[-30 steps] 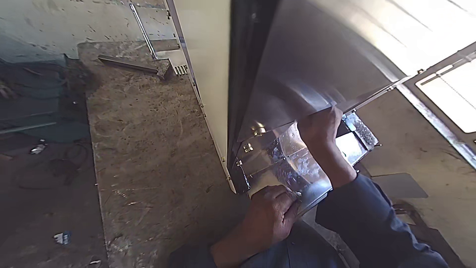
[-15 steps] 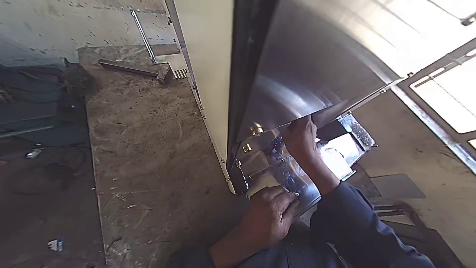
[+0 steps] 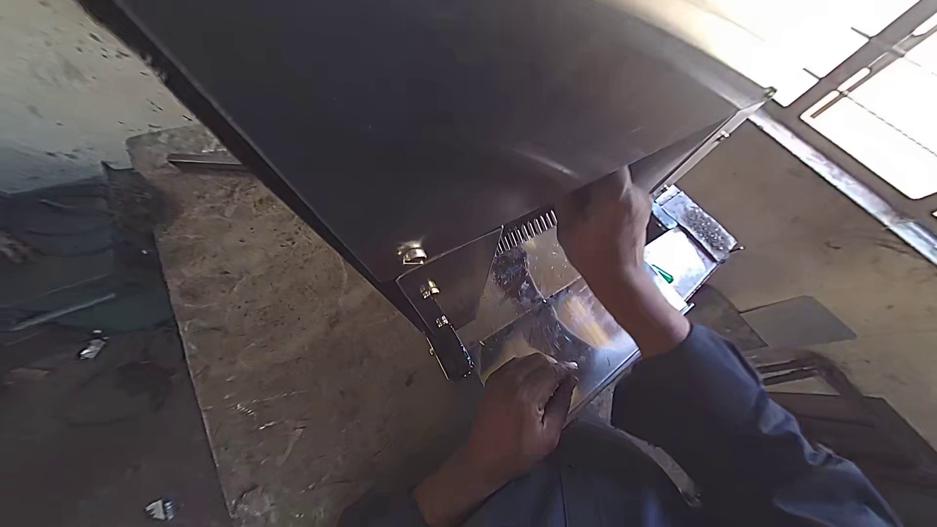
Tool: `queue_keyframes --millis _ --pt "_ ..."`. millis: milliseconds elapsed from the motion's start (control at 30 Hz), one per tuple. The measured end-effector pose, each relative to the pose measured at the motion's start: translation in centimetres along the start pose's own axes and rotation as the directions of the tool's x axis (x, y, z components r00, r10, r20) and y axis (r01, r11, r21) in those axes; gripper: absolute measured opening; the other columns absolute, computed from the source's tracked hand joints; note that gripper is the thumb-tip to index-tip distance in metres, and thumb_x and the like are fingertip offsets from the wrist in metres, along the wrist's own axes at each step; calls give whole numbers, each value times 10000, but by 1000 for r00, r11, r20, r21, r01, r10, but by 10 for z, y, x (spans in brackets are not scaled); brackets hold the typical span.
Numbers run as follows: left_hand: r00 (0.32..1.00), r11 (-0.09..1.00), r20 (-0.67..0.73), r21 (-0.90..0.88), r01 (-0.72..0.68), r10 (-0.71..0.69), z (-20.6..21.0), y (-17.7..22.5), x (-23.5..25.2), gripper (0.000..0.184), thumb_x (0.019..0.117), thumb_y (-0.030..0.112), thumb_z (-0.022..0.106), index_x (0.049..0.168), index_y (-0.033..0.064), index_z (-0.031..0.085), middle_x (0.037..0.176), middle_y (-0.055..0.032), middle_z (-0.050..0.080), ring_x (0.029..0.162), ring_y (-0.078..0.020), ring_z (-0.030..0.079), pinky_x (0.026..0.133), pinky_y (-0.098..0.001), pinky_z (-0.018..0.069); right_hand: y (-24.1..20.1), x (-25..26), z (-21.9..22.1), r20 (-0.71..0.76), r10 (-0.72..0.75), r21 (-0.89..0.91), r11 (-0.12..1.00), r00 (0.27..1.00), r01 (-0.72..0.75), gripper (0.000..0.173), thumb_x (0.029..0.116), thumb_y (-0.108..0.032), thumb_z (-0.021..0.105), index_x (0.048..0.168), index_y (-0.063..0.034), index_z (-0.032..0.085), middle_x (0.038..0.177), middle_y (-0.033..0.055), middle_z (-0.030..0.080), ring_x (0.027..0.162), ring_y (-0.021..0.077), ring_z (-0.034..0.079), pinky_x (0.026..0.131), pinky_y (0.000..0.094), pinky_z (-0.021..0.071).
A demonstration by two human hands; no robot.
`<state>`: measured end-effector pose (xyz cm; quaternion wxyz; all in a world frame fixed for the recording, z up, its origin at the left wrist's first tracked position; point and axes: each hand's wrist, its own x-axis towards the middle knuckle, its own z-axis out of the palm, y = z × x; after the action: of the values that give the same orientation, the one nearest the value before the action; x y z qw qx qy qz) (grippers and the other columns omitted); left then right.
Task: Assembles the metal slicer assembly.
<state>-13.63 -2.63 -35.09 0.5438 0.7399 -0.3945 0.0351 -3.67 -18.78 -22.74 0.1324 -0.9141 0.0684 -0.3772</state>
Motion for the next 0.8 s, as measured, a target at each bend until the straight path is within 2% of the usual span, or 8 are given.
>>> queue_keyframes --millis 33,167,233,333,367,533,700,800 --pt "1000 1000 4 10 -1 1 0 0 0 227 1014 236 601 1067 113 785 933 -21 741 873 -94 696 794 -247 578 -1 2 -2 5 -7 -22 1000 1000 7 177 983 -212 626 1051 -51 653 783 82 720 699 240 725 596 432 567" --pt "1000 1000 -5 12 -15 15 -1 0 5 222 1014 239 614 1051 109 789 917 -11 743 870 -83 699 809 -234 581 14 -25 26 314 70 -95 995 947 -42 238 1038 -272 546 1061 -47 619 727 112 675 670 330 705 587 521 559" --pt "1000 1000 -5 1 -9 9 -4 0 2 217 1015 229 615 1056 102 786 924 -15 744 881 -85 699 823 -236 581 10 -23 25 275 55 -93 995 960 -30 239 1030 -262 556 1045 -34 625 725 119 678 662 334 704 576 525 557" --pt "1000 1000 -24 -4 -10 10 -1 0 0 223 1015 230 605 1051 99 781 914 -25 741 871 -98 698 807 -246 578 -1 -2 7 41 -55 -118 991 998 59 179 995 -209 580 1016 -43 641 709 100 686 621 289 698 533 458 533" --pt "1000 1000 -23 -2 -11 11 -2 -1 0 224 1017 233 605 1055 101 782 926 -24 745 878 -97 701 812 -248 581 -2 -1 7 35 -62 -130 989 997 66 187 1003 -217 574 1024 -45 645 703 100 683 616 288 696 526 456 530" --pt "1000 1000 -13 -2 -24 24 -3 -1 2 216 1016 230 608 1048 103 780 928 -19 745 891 -97 704 829 -250 582 6 -22 29 319 47 -189 982 946 15 185 1034 -241 533 1013 -70 602 676 107 651 639 334 697 545 512 532" --pt "999 1000 -37 6 -25 25 -2 -1 1 224 1010 232 603 1043 102 783 875 -25 725 834 -105 688 787 -245 571 -3 -3 10 74 -66 -162 984 995 78 215 1005 -232 572 995 -39 665 702 118 681 630 314 700 532 480 526" --pt "999 999 -29 -12 -33 33 -2 -2 3 219 1011 231 610 1033 98 782 880 -20 728 837 -99 688 789 -243 572 2 -18 22 268 36 -224 974 963 26 223 1022 -237 531 1028 -38 630 682 124 659 627 344 695 531 516 531"
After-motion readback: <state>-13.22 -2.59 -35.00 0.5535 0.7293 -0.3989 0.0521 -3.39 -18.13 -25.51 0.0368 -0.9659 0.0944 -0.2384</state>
